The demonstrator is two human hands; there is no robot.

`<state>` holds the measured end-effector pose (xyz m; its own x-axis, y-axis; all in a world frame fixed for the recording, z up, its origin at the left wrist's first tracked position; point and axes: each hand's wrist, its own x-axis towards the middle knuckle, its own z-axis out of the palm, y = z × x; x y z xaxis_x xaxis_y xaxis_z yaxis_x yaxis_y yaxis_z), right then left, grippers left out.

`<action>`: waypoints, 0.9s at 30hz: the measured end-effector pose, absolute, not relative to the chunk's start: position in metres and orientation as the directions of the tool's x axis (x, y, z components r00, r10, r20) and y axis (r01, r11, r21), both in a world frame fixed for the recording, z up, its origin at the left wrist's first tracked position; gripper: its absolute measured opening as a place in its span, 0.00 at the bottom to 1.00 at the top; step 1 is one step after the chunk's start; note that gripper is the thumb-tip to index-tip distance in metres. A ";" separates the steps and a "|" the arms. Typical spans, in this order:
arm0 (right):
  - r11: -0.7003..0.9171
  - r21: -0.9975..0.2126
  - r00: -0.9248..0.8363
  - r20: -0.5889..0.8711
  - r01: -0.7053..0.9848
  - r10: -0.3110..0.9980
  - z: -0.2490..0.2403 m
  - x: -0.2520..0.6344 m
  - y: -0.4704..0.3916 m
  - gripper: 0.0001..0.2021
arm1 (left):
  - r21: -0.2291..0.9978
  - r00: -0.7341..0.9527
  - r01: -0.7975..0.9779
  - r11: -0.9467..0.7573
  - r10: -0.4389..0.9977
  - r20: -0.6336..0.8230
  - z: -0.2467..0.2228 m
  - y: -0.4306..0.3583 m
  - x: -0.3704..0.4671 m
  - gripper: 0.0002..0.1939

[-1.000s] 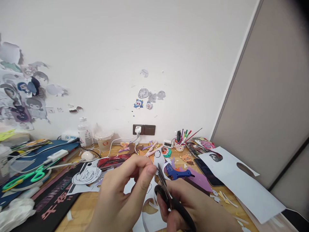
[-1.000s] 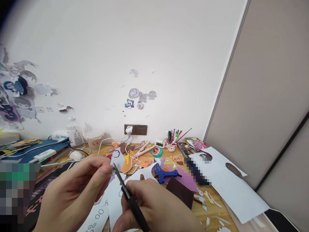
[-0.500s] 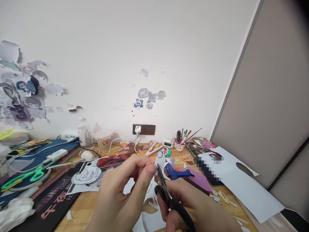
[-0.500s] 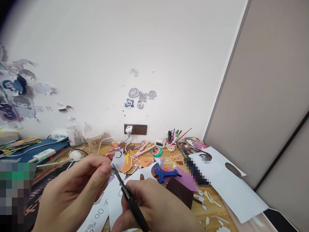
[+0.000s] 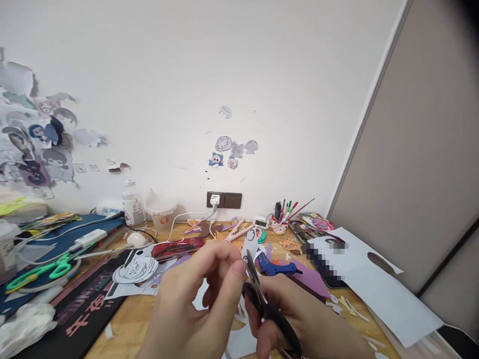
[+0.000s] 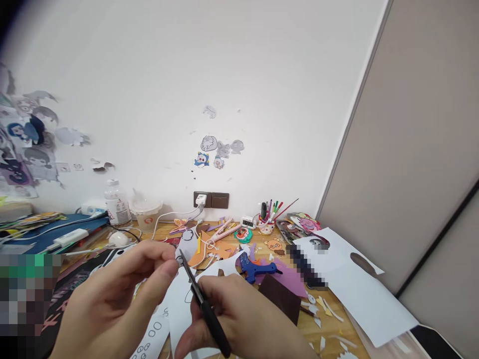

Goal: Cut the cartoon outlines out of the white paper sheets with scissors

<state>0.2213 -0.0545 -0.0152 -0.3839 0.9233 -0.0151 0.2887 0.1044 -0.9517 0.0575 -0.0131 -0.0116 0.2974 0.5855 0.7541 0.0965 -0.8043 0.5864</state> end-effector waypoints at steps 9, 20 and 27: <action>0.093 -0.971 -0.379 0.002 0.222 0.925 -0.011 0.215 -0.053 0.16 | 0.613 0.330 0.137 -0.778 0.620 0.712 -0.009 -0.012 0.059 0.06; 0.075 -0.994 -0.406 0.038 0.075 0.913 -0.009 0.215 -0.053 0.11 | 0.631 0.347 0.152 -0.761 0.638 0.687 -0.008 -0.012 0.056 0.04; 0.062 -0.987 -0.370 0.002 0.149 0.929 -0.014 0.217 -0.053 0.13 | 0.655 0.340 0.153 -0.740 0.662 0.668 -0.008 -0.012 0.057 0.04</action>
<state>0.2175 -0.0529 -0.0135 -0.3697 0.9291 0.0023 0.1492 0.0618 -0.9869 0.0568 -0.0124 -0.0077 0.3403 0.6615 0.6683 0.1528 -0.7402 0.6548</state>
